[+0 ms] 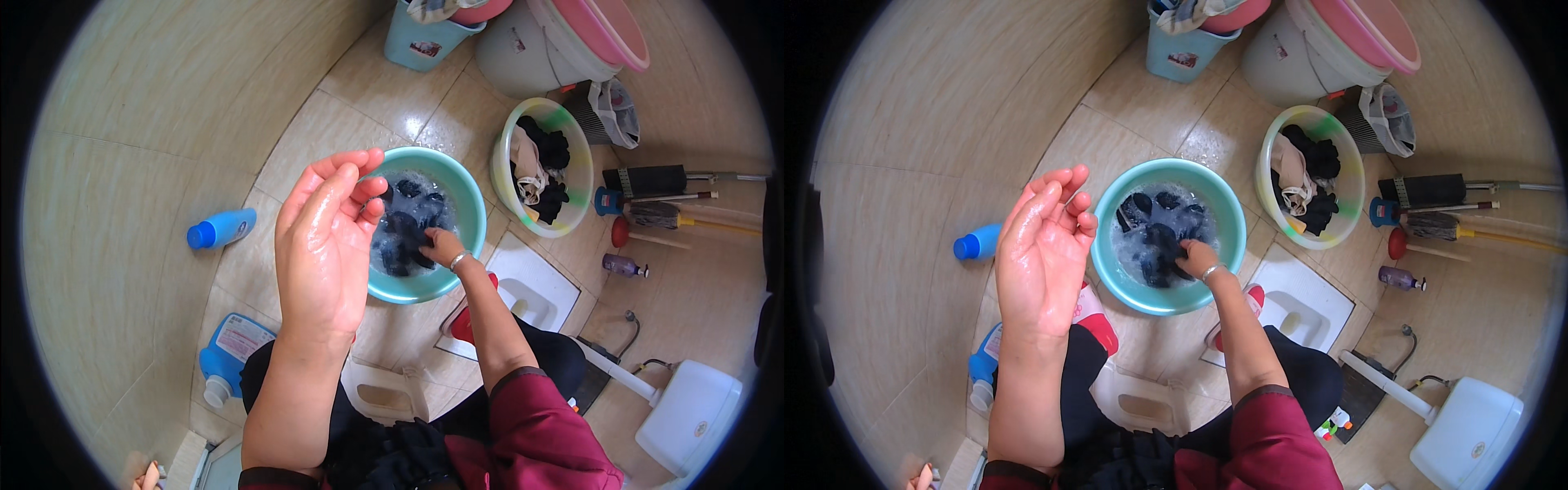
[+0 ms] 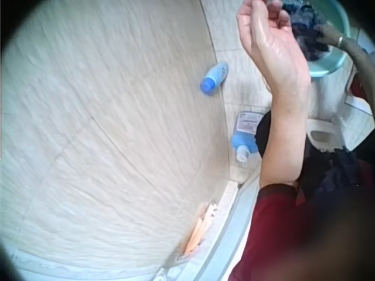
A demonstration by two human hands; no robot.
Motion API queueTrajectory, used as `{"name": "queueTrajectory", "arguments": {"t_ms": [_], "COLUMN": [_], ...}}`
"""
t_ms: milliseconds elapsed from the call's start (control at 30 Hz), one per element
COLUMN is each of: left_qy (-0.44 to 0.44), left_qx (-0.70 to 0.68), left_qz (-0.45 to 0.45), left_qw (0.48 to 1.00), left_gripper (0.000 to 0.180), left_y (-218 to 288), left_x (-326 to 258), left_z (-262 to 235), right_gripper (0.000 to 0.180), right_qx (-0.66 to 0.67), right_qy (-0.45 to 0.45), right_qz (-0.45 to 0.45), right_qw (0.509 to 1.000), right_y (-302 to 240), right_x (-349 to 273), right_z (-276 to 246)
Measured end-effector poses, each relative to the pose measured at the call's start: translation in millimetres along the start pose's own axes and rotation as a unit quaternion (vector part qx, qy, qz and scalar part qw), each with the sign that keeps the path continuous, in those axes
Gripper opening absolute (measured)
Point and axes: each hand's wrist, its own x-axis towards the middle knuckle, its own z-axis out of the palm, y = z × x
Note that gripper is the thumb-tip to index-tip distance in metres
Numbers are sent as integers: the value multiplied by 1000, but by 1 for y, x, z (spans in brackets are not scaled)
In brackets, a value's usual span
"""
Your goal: The person hand washes dark garments in a light blue basin filled with soapy water. They repeatedly submerge, scrub, wring, and rinse the items, then transfer them to a nearby green basin. The person also washes socks using the same method.
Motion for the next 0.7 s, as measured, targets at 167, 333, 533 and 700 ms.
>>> {"name": "queueTrajectory", "arguments": {"t_ms": [167, 333, 533, 700], "left_qy": [-2, 12, 27, 18], "left_qx": [-1, 17, 23, 14], "left_qz": [-1, -7, -13, -14], "left_qw": [1000, 1000, 999, 1000], "left_gripper": [17, 17, 19, 19], "left_y": [1, 1, 2, 0], "left_x": [2, 4, 6, 2], "left_z": [-2, 0, 0, 1], "right_gripper": [43, 50, 46, 44], "right_qx": [-60, -130, -20, 55], "right_qy": [100, 112, 100, 63], "right_qz": [-7, -21, 20, -139], "right_qw": [993, 985, 995, 987], "right_y": [-19, -38, -32, -29], "right_x": [21, 60, 65, 34], "right_z": [13, 58, 52, 31]}}
